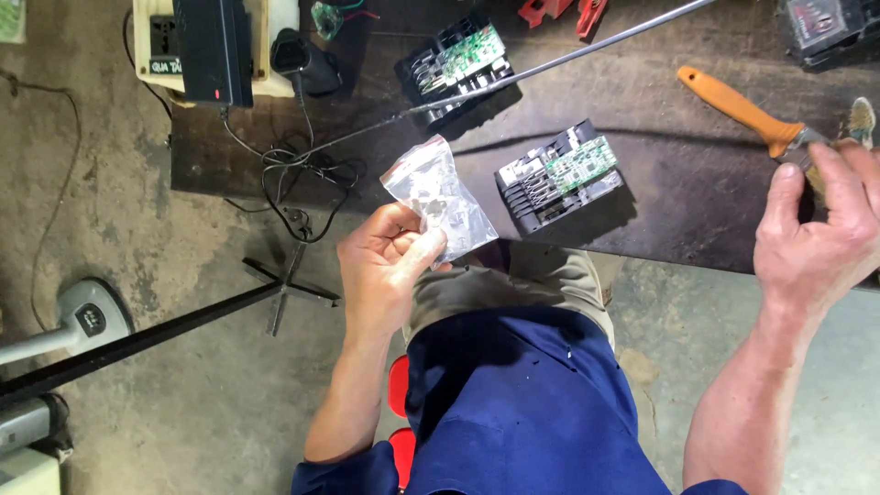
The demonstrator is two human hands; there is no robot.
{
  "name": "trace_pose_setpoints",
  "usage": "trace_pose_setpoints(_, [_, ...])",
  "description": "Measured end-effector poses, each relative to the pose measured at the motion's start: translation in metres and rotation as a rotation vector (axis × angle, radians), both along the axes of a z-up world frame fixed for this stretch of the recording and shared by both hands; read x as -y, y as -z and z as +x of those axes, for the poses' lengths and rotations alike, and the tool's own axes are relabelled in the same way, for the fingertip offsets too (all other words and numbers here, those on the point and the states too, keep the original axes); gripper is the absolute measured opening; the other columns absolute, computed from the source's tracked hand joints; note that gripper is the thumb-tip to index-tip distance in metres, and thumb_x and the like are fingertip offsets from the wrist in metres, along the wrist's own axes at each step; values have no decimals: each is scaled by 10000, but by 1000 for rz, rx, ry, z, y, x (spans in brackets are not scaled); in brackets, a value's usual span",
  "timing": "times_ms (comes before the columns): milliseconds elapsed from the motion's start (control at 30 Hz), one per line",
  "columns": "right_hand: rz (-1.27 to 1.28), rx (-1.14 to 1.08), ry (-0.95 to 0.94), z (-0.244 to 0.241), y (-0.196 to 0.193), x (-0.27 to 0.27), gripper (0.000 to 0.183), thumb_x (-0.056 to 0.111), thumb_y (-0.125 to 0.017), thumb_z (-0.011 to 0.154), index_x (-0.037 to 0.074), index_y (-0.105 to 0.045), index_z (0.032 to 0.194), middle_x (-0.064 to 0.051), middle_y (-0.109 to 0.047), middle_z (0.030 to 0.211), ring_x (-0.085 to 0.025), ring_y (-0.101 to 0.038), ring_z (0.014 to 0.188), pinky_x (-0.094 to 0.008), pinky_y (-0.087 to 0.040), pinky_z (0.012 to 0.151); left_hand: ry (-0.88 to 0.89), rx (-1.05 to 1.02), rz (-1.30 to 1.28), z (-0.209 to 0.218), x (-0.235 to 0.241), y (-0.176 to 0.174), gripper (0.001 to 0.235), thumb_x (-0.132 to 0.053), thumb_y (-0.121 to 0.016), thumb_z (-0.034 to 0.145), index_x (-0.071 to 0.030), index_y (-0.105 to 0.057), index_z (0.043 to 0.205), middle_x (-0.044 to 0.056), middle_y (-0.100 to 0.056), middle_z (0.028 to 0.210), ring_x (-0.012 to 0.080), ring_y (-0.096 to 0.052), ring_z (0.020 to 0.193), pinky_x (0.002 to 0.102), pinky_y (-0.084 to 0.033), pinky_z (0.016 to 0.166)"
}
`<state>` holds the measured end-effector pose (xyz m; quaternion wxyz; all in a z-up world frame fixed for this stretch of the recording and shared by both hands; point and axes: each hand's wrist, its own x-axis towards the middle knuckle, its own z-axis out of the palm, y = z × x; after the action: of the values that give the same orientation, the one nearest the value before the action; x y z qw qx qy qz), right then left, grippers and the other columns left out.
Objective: The person cleans a small electronic device with a brush and a toothbrush, then uses a metal tube to inspect the device's interior. They handle a small plastic bag containing parts and place it on the workbench.
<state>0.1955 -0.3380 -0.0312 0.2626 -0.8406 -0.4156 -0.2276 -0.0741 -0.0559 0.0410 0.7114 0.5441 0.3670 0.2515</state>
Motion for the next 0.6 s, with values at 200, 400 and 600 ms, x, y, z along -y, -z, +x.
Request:
trace_pose_setpoints(200, [14,-38,12,1,14,5,180,-169,-761,1151,-236,-762,1318,-323,-722,1364,-486,-703,1210,-525,-566,1007,-15,-6,84,-7,7,14,171,70,-728,833,-33,-625,924,46,-586,767,103,-612,629,264,-620,571])
trace_pose_setpoints(400, [22,-60,10,1,19,7,200,-180,-737,1179,-249,-729,1366,-345,-709,1375,-495,-696,1213,-519,-563,1021,-4,-124,246,-11,10,20,163,39,-789,841,-53,-669,902,17,-657,811,77,-623,739,201,-563,700])
trace_pose_setpoints(600, [17,-85,42,0,24,10,178,-170,-743,1208,-226,-729,1377,-353,-707,1370,-475,-706,1203,-501,-576,1025,36,-84,325,-14,10,28,144,37,-753,866,-76,-684,924,14,-649,863,86,-594,793,213,-525,743])
